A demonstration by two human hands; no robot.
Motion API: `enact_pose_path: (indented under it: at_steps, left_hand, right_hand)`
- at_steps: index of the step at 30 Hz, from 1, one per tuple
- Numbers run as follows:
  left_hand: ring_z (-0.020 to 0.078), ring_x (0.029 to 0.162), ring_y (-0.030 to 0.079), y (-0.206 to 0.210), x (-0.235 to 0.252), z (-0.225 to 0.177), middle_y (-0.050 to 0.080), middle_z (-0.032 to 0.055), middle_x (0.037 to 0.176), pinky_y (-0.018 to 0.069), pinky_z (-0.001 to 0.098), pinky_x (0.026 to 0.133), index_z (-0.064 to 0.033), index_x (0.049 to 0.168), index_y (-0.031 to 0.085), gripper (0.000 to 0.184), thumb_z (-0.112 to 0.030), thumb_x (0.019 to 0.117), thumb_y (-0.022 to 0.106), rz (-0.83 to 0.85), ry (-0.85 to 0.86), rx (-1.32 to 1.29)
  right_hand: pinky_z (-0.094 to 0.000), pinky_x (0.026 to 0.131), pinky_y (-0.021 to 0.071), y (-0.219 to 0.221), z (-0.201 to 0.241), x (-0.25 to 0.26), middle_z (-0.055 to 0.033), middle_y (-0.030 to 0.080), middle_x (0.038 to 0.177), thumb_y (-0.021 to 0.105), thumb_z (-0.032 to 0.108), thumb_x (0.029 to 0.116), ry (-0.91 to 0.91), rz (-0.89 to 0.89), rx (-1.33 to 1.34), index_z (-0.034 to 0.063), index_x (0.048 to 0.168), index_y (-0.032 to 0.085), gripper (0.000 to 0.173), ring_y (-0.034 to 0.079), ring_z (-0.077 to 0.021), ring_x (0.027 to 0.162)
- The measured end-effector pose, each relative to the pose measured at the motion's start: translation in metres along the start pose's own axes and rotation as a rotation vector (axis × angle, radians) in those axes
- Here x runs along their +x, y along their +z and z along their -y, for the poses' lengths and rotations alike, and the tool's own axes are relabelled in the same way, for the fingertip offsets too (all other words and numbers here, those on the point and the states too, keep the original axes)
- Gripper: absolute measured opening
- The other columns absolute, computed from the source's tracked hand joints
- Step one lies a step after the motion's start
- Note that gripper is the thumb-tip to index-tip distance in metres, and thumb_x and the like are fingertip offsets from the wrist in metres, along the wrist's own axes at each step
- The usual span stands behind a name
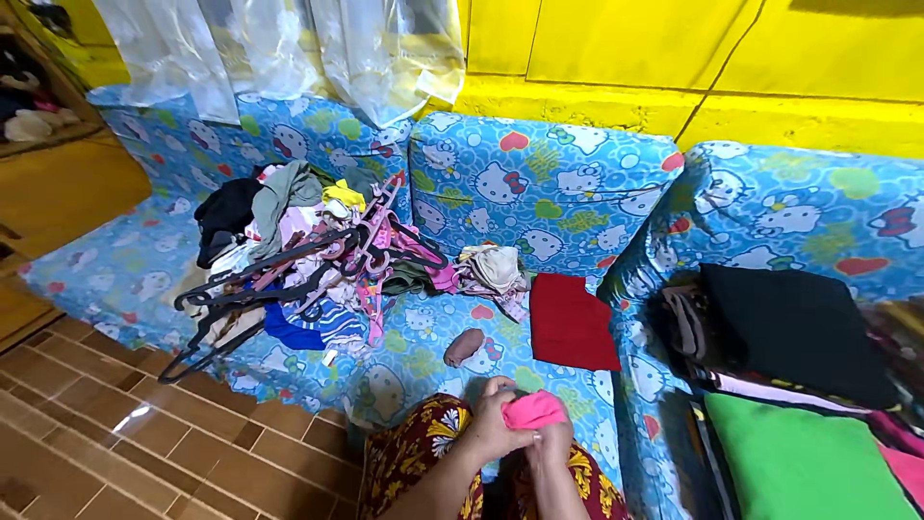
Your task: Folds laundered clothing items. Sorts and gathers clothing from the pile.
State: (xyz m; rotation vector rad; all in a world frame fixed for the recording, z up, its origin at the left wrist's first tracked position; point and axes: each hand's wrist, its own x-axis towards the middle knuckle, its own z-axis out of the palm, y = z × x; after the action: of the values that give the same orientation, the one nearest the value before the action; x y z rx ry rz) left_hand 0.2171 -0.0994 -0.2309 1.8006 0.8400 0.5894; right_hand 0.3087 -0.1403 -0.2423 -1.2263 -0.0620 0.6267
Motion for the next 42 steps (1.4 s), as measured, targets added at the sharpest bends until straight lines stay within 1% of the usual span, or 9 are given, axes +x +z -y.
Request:
enact_pose_path:
  at_steps: [4, 11, 15, 19, 24, 27, 34, 36, 42]
  left_hand:
    - [0.0298, 0.122, 0.059, 0.006, -0.001, 0.003, 0.056, 0.0269, 0.135, 0.0507, 0.0407, 0.103, 0.0084, 0.134, 0.054, 0.048, 0.002, 0.0881, 0.066, -0.108, -0.090, -0.252]
    - [0.0172, 0.090, 0.069, 0.001, 0.001, 0.005, 0.067, 0.0108, 0.107, 0.0579, 0.0363, 0.084, -0.0006, 0.145, 0.042, 0.041, -0.002, 0.1060, 0.029, -0.348, -0.265, -1.063]
    - [0.0118, 0.081, 0.067, -0.002, 0.003, 0.005, 0.066, 0.0029, 0.094, 0.0586, 0.0319, 0.076, -0.0050, 0.126, 0.050, 0.029, -0.004, 0.1055, 0.030, -0.471, -0.217, -1.214]
    - [0.0141, 0.087, 0.066, -0.006, 0.006, 0.002, 0.064, 0.0069, 0.098, 0.0577, 0.0346, 0.079, -0.0031, 0.126, 0.048, 0.027, -0.005, 0.1052, 0.030, -0.559, -0.225, -1.165]
    - [0.0109, 0.095, 0.065, -0.027, 0.010, 0.019, 0.066, 0.0110, 0.110, 0.0559, 0.0327, 0.087, 0.0082, 0.121, 0.052, 0.036, -0.008, 0.0918, 0.040, -0.447, -0.049, -0.791]
    - [0.0106, 0.088, 0.064, -0.033, 0.017, 0.024, 0.067, 0.0112, 0.098, 0.0542, 0.0304, 0.081, 0.0057, 0.093, 0.056, 0.015, -0.002, 0.0819, 0.049, -0.440, -0.008, -0.549]
    - [0.0119, 0.076, 0.060, -0.024, 0.023, 0.006, 0.059, 0.0080, 0.081, 0.0519, 0.0297, 0.072, 0.0046, 0.089, 0.055, 0.003, 0.004, 0.0883, 0.052, -0.605, -0.158, -0.414]
    - [0.0098, 0.073, 0.058, -0.024, 0.022, 0.006, 0.057, 0.0052, 0.077, 0.0509, 0.0280, 0.070, 0.0023, 0.084, 0.054, 0.005, 0.003, 0.0880, 0.052, -0.611, -0.145, -0.378]
    - [0.0047, 0.068, 0.054, -0.025, 0.019, 0.013, 0.053, -0.0011, 0.070, 0.0473, 0.0257, 0.068, -0.0018, 0.075, 0.057, 0.014, -0.001, 0.0871, 0.049, -0.415, -0.045, -0.284]
  right_hand:
    - [-0.0178, 0.066, 0.0546, -0.003, 0.002, -0.003, 0.0008, 0.061, 0.079, 0.062, 0.000, 0.0772, -0.396, 0.036, -0.199, -0.0034, 0.101, 0.055, 0.024, 0.062, 0.0017, 0.070]
    - [-0.0249, 0.083, 0.0524, -0.003, -0.028, -0.018, -0.0128, 0.064, 0.086, 0.062, 0.013, 0.0835, -0.825, 0.283, -0.485, -0.0064, 0.094, 0.063, 0.022, 0.064, -0.0143, 0.085]
    - [-0.0139, 0.077, 0.0543, 0.001, -0.028, -0.030, -0.0016, 0.066, 0.085, 0.061, 0.006, 0.0857, -0.591, 0.323, -0.295, -0.0023, 0.095, 0.061, 0.012, 0.064, 0.0026, 0.080]
    - [-0.0239, 0.082, 0.0522, -0.003, -0.020, -0.022, -0.0113, 0.059, 0.108, 0.066, 0.003, 0.0748, -0.194, 0.312, -0.226, -0.0036, 0.099, 0.065, 0.026, 0.059, -0.0115, 0.096]
    - [-0.0261, 0.058, 0.0573, -0.012, -0.004, -0.011, -0.0034, 0.063, 0.068, 0.053, -0.005, 0.0989, 0.133, 0.278, -0.157, -0.0038, 0.092, 0.060, 0.010, 0.062, -0.0098, 0.057]
    - [-0.0262, 0.065, 0.0585, -0.019, -0.001, -0.007, -0.0027, 0.066, 0.072, 0.053, -0.004, 0.0974, 0.068, 0.370, -0.159, -0.0025, 0.090, 0.063, 0.012, 0.064, -0.0094, 0.064]
    - [-0.0311, 0.081, 0.0579, -0.004, -0.016, -0.027, -0.0166, 0.065, 0.116, 0.064, 0.007, 0.0922, 0.094, 0.521, -0.301, -0.0055, 0.134, 0.053, 0.045, 0.067, -0.0157, 0.094]
    - [-0.0295, 0.066, 0.0581, 0.004, -0.017, -0.027, -0.0153, 0.065, 0.106, 0.055, 0.001, 0.1004, 0.227, 0.439, -0.232, -0.0057, 0.129, 0.055, 0.029, 0.066, -0.0151, 0.077]
    - [-0.0307, 0.066, 0.0586, 0.007, -0.012, -0.013, -0.0105, 0.068, 0.084, 0.050, -0.005, 0.1002, 0.297, 0.292, -0.120, -0.0065, 0.105, 0.063, 0.014, 0.067, -0.0145, 0.071]
